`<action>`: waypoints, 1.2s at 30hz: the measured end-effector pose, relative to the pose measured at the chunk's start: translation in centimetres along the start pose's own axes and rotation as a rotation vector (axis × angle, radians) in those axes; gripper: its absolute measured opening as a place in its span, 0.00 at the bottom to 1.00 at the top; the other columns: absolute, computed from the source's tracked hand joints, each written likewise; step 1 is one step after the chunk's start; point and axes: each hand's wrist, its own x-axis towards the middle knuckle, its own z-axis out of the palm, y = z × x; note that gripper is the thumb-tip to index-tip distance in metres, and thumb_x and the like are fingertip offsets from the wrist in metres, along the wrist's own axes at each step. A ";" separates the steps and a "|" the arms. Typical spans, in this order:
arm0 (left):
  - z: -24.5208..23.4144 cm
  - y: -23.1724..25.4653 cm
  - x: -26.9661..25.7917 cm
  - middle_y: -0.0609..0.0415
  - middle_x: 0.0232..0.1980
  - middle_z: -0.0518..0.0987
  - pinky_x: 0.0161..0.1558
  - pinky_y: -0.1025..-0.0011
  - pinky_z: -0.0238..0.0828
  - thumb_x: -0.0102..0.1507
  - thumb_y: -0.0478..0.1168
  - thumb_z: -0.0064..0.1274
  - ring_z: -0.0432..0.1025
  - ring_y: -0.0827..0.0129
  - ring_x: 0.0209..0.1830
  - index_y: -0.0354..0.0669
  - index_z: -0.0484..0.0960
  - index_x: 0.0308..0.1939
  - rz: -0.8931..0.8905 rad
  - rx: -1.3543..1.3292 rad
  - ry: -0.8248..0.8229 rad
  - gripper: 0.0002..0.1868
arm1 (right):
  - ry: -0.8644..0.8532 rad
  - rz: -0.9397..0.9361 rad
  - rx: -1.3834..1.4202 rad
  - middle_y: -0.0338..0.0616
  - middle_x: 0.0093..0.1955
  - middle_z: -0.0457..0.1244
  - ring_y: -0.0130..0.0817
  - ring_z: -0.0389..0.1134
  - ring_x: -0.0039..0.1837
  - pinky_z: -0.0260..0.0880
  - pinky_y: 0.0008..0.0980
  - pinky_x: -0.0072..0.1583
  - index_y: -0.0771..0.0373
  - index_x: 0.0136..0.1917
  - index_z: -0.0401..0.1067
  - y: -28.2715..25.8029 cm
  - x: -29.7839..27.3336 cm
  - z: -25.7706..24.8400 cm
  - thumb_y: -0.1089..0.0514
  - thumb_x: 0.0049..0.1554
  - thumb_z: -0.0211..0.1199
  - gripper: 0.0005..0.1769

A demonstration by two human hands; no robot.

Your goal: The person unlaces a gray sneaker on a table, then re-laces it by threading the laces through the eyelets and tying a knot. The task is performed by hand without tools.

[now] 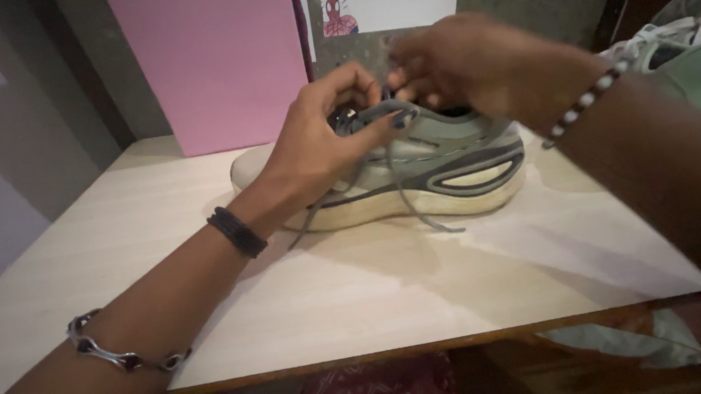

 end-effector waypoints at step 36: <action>0.6 2.2 -0.6 0.59 0.32 0.70 0.35 0.74 0.60 0.72 0.54 0.41 0.61 0.79 0.33 0.41 0.76 0.46 -0.188 -0.047 0.055 0.20 | -0.110 -0.251 -0.929 0.43 0.45 0.73 0.35 0.69 0.42 0.71 0.41 0.48 0.52 0.61 0.77 -3.9 -3.5 -3.0 0.55 0.55 0.70 0.19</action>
